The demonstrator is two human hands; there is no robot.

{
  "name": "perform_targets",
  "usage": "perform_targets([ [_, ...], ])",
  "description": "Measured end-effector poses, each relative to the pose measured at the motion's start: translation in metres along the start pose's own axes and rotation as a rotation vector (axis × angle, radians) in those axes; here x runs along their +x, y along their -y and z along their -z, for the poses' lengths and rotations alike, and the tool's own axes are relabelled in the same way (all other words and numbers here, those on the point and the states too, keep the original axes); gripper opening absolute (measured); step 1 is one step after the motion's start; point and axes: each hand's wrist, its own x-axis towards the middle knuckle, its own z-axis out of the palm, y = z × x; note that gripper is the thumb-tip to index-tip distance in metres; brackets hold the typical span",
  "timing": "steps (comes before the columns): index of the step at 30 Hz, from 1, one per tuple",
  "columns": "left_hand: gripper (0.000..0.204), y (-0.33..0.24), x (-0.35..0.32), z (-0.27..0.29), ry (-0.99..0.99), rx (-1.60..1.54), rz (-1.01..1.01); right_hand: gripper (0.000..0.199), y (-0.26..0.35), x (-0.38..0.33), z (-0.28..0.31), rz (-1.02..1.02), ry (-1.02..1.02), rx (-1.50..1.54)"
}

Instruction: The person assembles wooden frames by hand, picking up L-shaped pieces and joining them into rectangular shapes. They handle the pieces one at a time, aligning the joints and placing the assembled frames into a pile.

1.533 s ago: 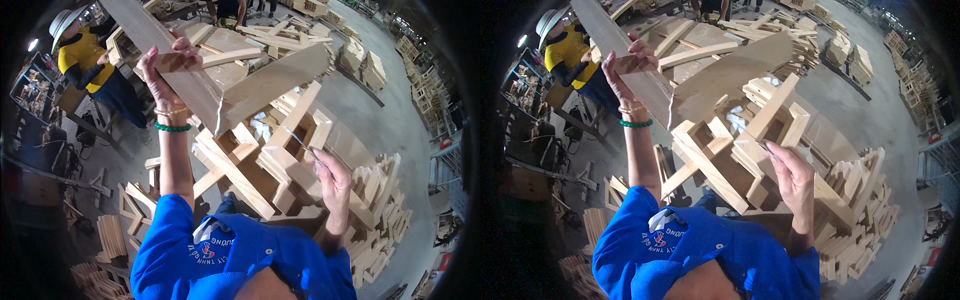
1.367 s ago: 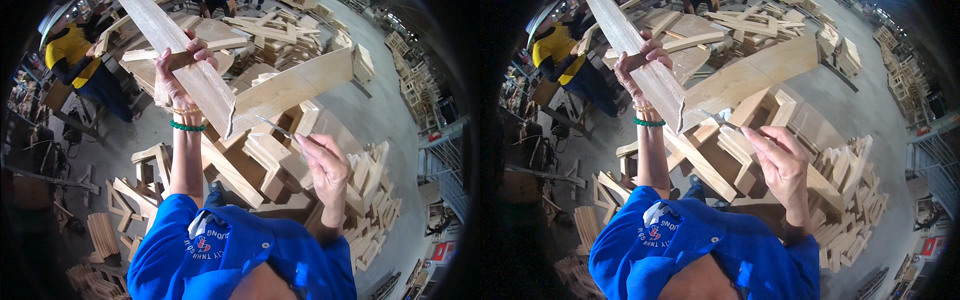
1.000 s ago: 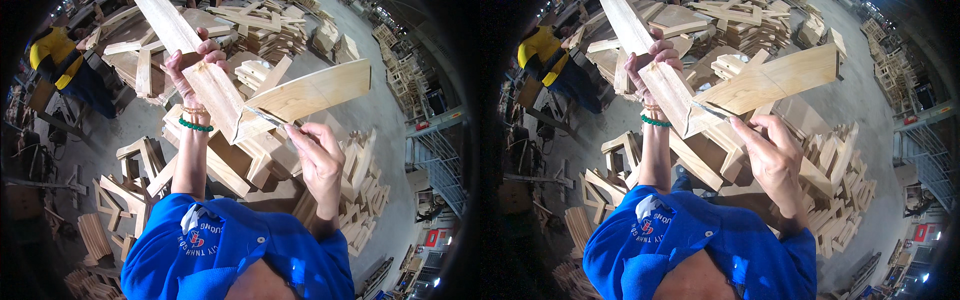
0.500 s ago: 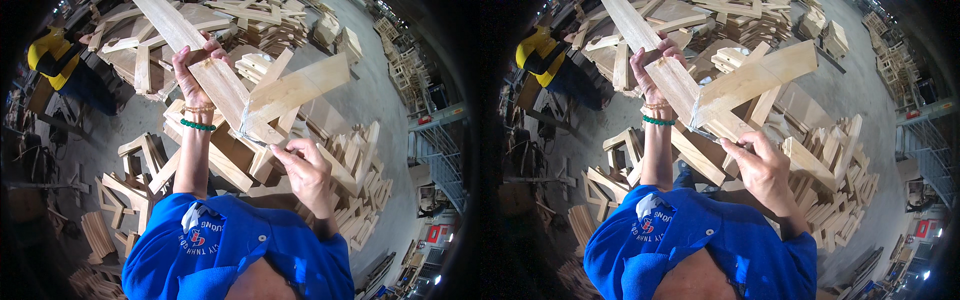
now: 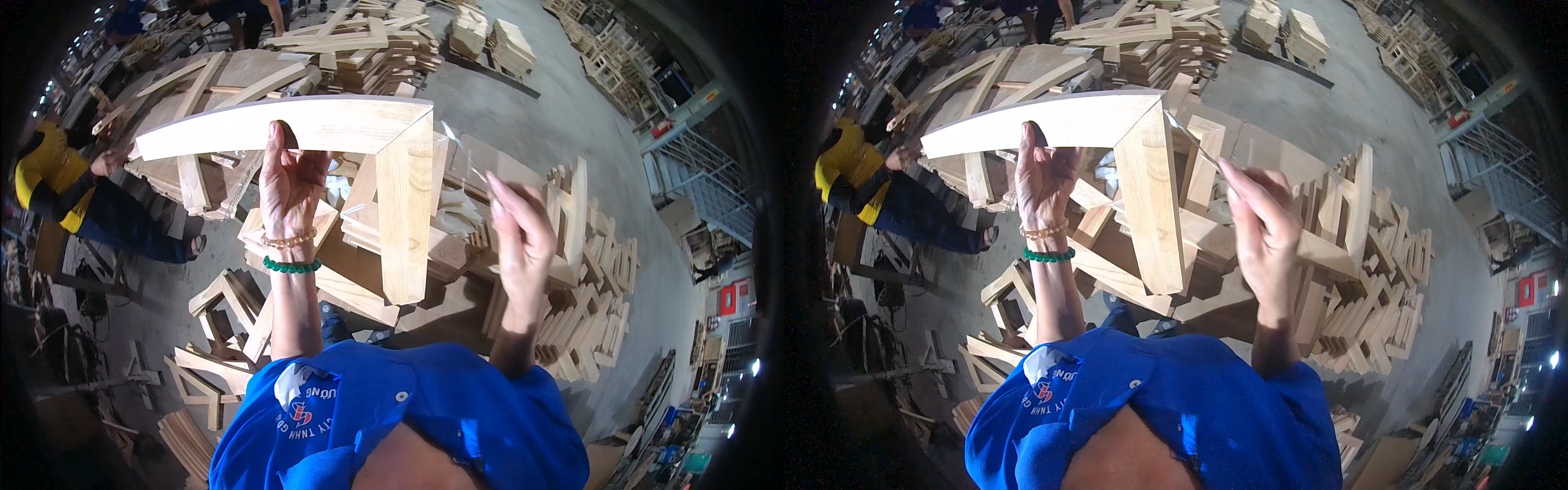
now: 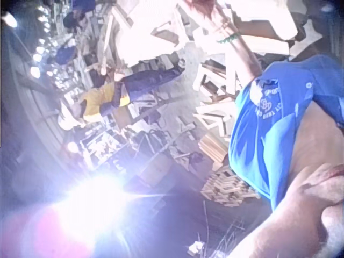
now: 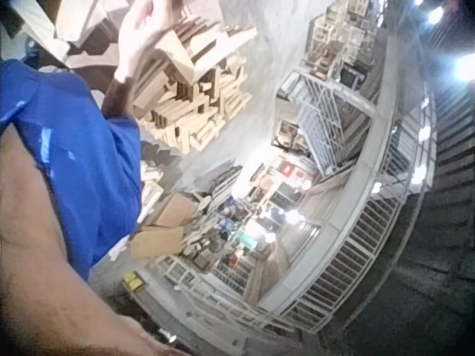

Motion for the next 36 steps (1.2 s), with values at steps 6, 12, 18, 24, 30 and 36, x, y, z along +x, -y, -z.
perform_targets([
  [6,0.023,0.021,-0.007,-0.004,-0.083,0.085,-0.083,0.034,-0.011,0.009,-0.020,0.144,-0.130,-0.324],
  [12,0.024,0.027,-0.012,0.001,-0.154,0.187,-0.106,0.034,-0.014,-0.011,-0.035,0.137,-0.105,-0.555],
  [18,0.034,0.026,-0.011,0.001,-0.212,0.335,-0.107,0.031,-0.014,-0.034,-0.030,-0.003,0.067,-0.324],
  [24,0.070,-0.007,-0.012,-0.010,-0.090,0.037,-0.044,0.025,-0.004,-0.041,0.019,-0.269,-0.172,0.121],
  [30,0.054,0.009,0.000,-0.035,-0.254,0.268,-0.064,0.023,-0.027,-0.071,0.030,-0.552,-0.064,0.221],
  [36,0.044,0.039,0.009,-0.043,0.053,0.698,-0.102,0.020,-0.022,-0.070,0.034,-0.522,-0.125,0.179],
])
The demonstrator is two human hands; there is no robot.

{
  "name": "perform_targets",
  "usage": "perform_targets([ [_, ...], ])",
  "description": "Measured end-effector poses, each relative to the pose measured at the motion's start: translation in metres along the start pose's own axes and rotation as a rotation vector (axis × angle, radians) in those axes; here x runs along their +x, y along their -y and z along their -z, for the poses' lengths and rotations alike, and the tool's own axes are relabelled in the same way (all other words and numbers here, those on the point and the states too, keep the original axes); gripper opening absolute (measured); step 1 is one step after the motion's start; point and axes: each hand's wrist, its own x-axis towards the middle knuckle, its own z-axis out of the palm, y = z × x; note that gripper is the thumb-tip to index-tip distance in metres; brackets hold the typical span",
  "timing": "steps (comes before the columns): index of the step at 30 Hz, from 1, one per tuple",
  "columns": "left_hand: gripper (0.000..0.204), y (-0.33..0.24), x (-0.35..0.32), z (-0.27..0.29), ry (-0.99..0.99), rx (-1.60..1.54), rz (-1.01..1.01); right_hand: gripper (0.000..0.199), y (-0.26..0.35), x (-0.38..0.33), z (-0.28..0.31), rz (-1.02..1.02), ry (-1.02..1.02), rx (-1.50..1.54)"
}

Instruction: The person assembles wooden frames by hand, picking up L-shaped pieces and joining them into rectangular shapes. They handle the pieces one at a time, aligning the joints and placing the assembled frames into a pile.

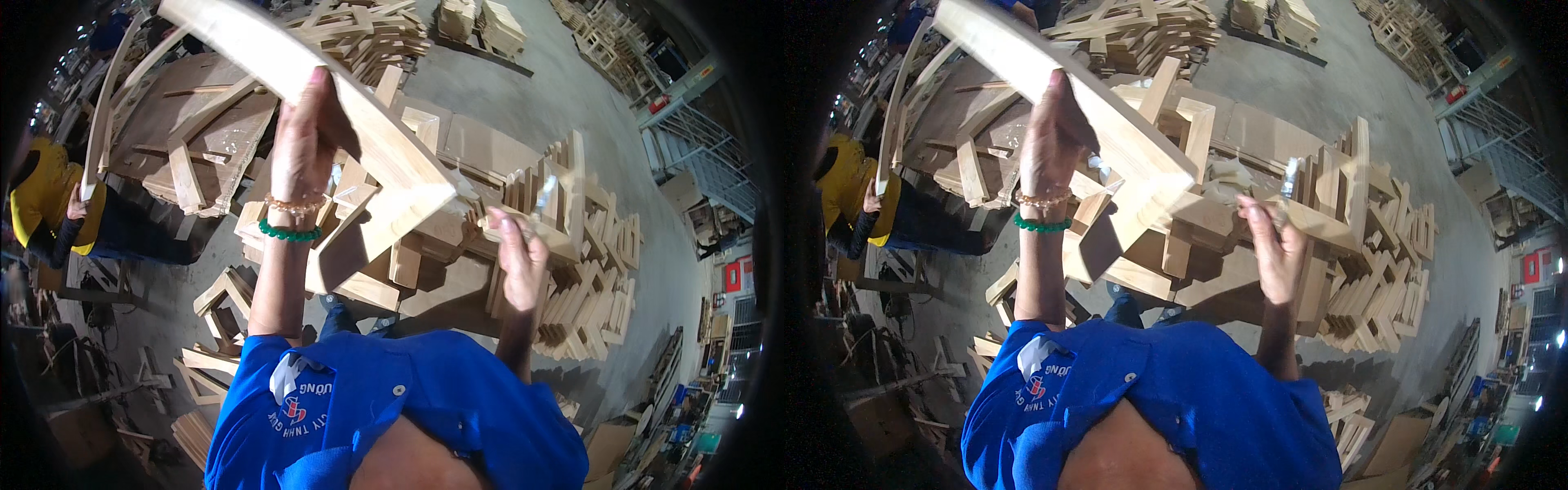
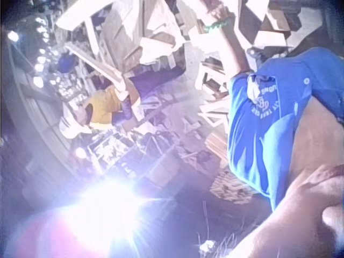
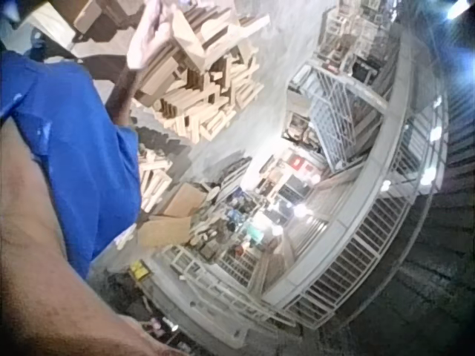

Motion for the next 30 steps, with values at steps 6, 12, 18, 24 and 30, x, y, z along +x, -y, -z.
perform_targets([
  [6,0.050,0.016,-0.002,-0.007,0.712,0.659,0.408,0.018,0.059,0.000,0.015,0.480,-0.140,-0.416],
  [12,0.067,0.077,-0.024,0.027,1.253,1.046,0.431,0.027,0.043,0.005,0.031,0.589,0.031,-0.947],
  [18,0.045,0.081,-0.027,0.025,1.542,1.445,0.442,0.044,-0.041,-0.017,0.042,0.462,0.516,-1.054],
  [24,0.035,0.064,-0.015,0.013,1.433,1.797,-0.033,0.067,-0.066,-0.013,0.023,0.576,0.399,-1.044],
  [30,0.042,0.009,-0.048,0.003,0.162,1.213,-0.853,0.061,-0.059,0.004,-0.014,0.380,0.377,-0.592],
])
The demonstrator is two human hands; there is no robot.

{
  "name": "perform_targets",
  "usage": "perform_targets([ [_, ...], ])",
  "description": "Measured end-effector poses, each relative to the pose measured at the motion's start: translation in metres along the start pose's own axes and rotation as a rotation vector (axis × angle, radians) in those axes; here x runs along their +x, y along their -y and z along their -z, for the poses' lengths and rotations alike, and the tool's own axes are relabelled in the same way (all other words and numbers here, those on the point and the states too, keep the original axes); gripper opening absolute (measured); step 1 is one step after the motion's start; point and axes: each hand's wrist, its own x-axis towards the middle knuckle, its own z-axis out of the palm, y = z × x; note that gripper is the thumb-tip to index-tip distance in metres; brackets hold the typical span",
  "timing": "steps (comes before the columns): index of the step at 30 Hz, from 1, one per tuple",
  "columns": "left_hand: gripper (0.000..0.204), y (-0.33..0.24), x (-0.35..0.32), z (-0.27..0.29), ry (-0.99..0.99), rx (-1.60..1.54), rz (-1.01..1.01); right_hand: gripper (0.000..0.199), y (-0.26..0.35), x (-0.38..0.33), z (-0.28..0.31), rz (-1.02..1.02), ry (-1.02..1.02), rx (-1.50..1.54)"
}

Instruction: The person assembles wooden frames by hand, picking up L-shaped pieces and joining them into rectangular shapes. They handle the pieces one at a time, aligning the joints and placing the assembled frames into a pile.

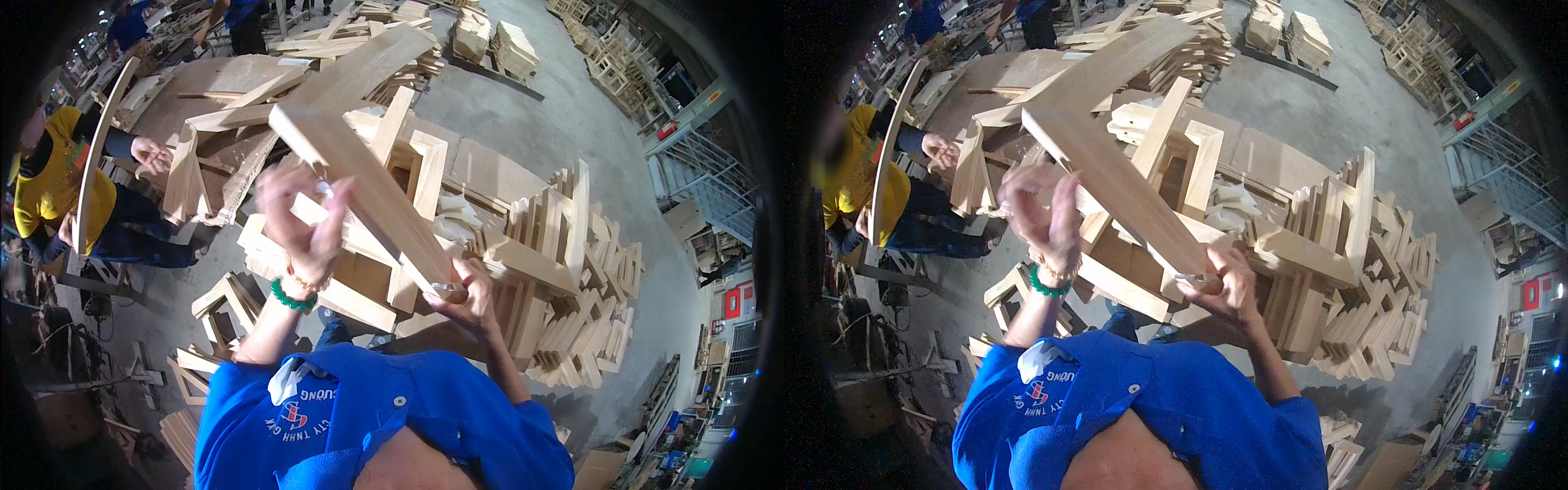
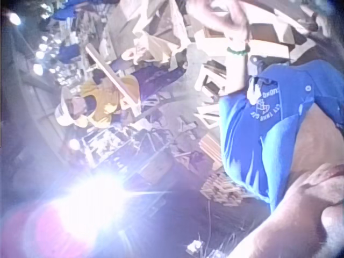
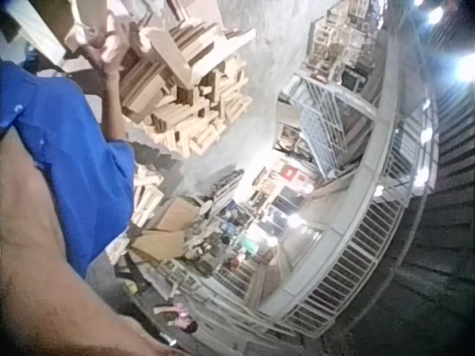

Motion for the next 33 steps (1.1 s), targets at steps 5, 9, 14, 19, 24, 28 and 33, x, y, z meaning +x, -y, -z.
perform_targets([
  [5,0.084,0.003,-0.048,-0.052,0.267,-1.376,0.849,0.063,0.010,0.015,-0.054,-0.202,0.111,0.802],
  [9,0.066,0.028,-0.034,-0.084,0.288,-0.729,0.771,0.052,-0.017,0.016,-0.062,-0.272,-0.046,0.926],
  [14,0.075,0.060,-0.050,-0.134,0.628,0.029,0.775,0.038,-0.033,-0.008,-0.041,-0.517,-0.244,0.716],
  [19,0.074,0.078,-0.060,-0.185,0.728,0.110,0.892,0.036,-0.031,-0.037,-0.026,-0.756,-0.220,0.795],
  [24,0.076,0.092,-0.075,-0.222,0.700,0.219,0.877,0.032,-0.028,-0.047,-0.023,-0.703,-0.304,0.797],
  [28,0.074,0.095,-0.078,-0.229,0.720,0.098,0.991,0.031,-0.029,-0.042,-0.021,-0.722,-0.317,0.790],
  [33,0.066,0.105,-0.084,-0.226,0.662,0.079,1.065,0.029,-0.036,-0.032,-0.033,-0.795,-0.224,0.760],
])
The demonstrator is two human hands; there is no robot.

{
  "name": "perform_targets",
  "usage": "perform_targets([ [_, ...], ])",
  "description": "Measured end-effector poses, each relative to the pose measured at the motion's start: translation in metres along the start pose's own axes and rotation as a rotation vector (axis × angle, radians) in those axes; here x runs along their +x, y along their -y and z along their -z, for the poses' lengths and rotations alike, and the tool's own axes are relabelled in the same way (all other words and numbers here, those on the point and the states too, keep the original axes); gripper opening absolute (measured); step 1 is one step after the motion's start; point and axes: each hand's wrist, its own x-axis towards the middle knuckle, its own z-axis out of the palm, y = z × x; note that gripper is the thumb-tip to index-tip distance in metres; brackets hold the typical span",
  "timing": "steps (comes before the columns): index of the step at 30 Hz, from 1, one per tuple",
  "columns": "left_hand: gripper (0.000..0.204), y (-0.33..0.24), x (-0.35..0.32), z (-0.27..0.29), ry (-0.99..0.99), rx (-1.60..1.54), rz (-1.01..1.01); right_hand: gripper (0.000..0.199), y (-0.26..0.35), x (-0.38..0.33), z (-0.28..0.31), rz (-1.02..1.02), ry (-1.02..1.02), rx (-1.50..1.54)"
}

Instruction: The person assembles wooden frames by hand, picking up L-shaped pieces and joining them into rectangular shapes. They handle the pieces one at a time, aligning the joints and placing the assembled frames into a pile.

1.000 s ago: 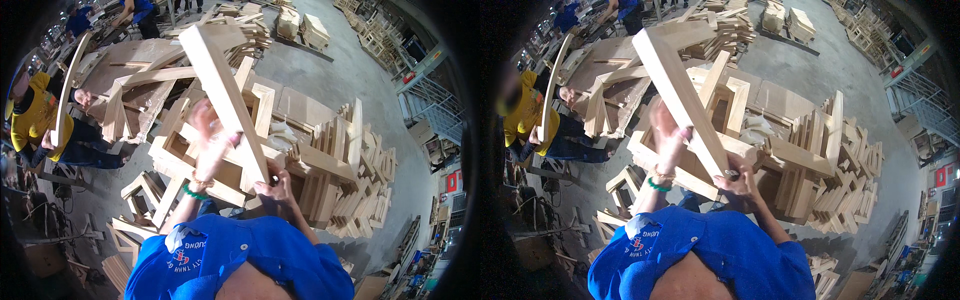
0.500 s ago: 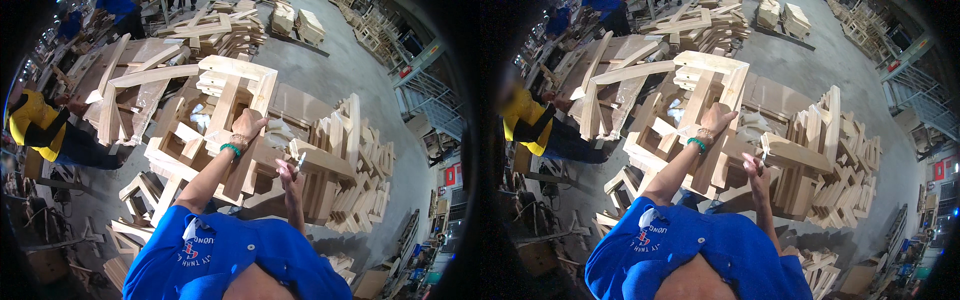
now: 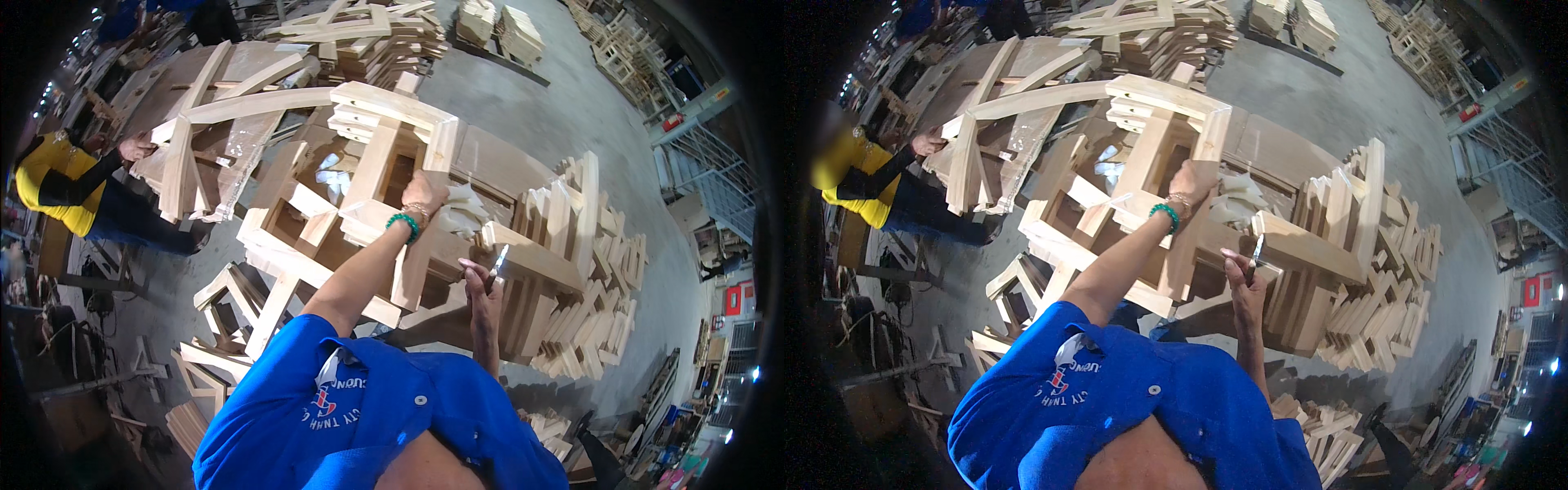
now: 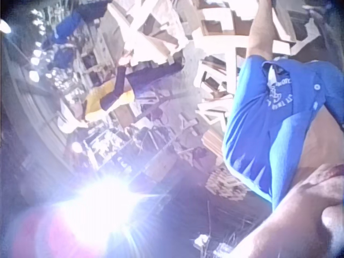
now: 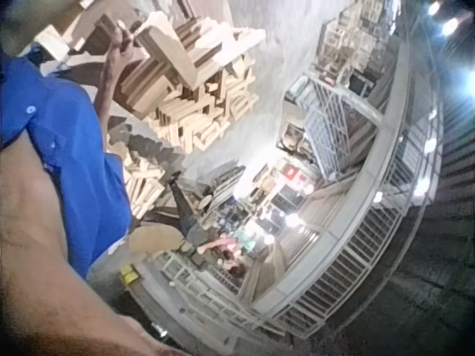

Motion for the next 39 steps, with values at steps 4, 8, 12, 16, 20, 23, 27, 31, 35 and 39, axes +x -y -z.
perform_targets([
  [4,0.085,0.006,-0.001,-0.002,0.027,-0.072,-0.049,0.029,0.001,0.006,-0.014,0.030,0.020,-0.026],
  [8,0.087,0.016,0.007,0.028,-0.153,-0.070,-0.349,0.026,0.012,0.005,-0.030,0.075,-0.056,-0.066],
  [12,0.064,0.074,0.061,0.172,-0.397,0.323,-0.498,0.025,0.010,0.014,-0.024,0.086,-0.071,-0.043],
  [16,0.089,0.167,0.086,0.338,-0.721,0.619,0.076,0.024,0.016,0.025,-0.033,0.055,-0.061,-0.125],
  [20,0.112,0.239,0.081,0.445,-0.825,0.586,0.465,0.025,0.018,0.044,-0.057,0.011,0.019,-0.146],
  [23,0.109,0.265,0.077,0.487,-0.684,0.452,0.443,0.025,0.015,0.060,-0.079,0.070,0.109,-0.174],
  [27,0.085,0.261,0.078,0.489,-0.668,0.434,0.424,0.029,0.010,0.076,-0.108,0.163,0.212,-0.271],
  [31,0.063,0.232,0.042,0.494,-0.842,0.423,0.306,0.035,0.017,0.073,-0.119,0.187,0.201,-0.427],
  [35,0.060,0.219,-0.032,0.504,-0.994,0.267,0.085,0.021,0.056,0.068,-0.128,0.085,0.309,-0.109],
  [39,0.057,0.166,-0.095,0.437,-0.966,-0.098,-0.018,0.015,0.119,0.072,-0.140,0.542,0.404,-0.521],
])
